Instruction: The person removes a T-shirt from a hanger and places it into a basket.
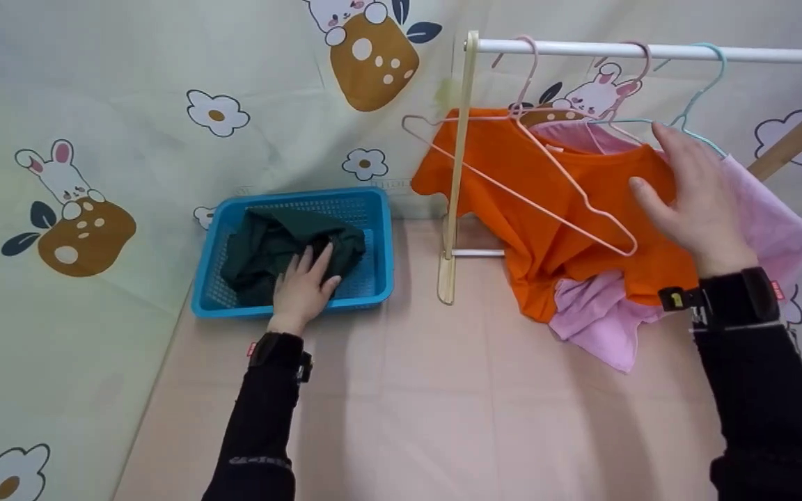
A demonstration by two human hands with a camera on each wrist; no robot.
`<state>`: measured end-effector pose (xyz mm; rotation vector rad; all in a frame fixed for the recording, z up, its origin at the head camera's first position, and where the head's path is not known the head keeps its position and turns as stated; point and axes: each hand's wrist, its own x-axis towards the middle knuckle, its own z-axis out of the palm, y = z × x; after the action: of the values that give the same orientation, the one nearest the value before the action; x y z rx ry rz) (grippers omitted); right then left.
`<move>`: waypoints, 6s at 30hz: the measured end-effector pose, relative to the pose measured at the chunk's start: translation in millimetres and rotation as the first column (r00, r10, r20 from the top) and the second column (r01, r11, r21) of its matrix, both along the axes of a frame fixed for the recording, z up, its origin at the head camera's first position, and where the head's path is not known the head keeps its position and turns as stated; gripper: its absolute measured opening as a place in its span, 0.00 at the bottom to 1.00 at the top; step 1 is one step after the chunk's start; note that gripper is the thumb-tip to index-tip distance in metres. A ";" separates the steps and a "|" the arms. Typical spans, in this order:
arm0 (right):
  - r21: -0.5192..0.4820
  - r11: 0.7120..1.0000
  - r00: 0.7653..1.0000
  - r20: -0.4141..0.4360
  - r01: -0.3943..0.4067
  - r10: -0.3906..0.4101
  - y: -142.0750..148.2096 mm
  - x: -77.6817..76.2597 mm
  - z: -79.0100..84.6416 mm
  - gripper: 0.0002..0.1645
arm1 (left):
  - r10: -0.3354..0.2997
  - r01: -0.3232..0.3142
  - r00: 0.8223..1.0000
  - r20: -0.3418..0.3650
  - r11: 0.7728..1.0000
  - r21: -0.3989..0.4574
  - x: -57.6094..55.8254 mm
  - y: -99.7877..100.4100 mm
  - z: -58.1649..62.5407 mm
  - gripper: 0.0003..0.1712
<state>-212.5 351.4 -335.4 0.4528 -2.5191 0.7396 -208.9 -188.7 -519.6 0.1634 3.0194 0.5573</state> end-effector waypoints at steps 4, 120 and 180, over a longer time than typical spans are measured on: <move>-0.002 1.000 0.994 0.106 -0.004 0.004 -7.7 -10.1 9.7 0.41 | 0.004 -0.003 0.999 0.046 1.000 -0.025 4.8 3.2 -3.4 0.35; -0.339 0.919 0.979 -0.093 -0.202 0.181 -69.1 94.7 -169.5 0.07 | -0.260 0.308 0.875 -0.408 0.950 0.054 84.8 157.9 -30.3 0.52; -0.839 0.484 0.941 -0.092 -0.249 0.324 -95.7 80.5 -152.6 0.08 | -0.072 0.257 0.851 -0.520 0.920 0.294 98.5 130.8 -27.0 0.08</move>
<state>-132.0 255.7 -488.0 0.4775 -1.7952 2.0080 -110.4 -57.9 -546.6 0.6903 3.2933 1.2116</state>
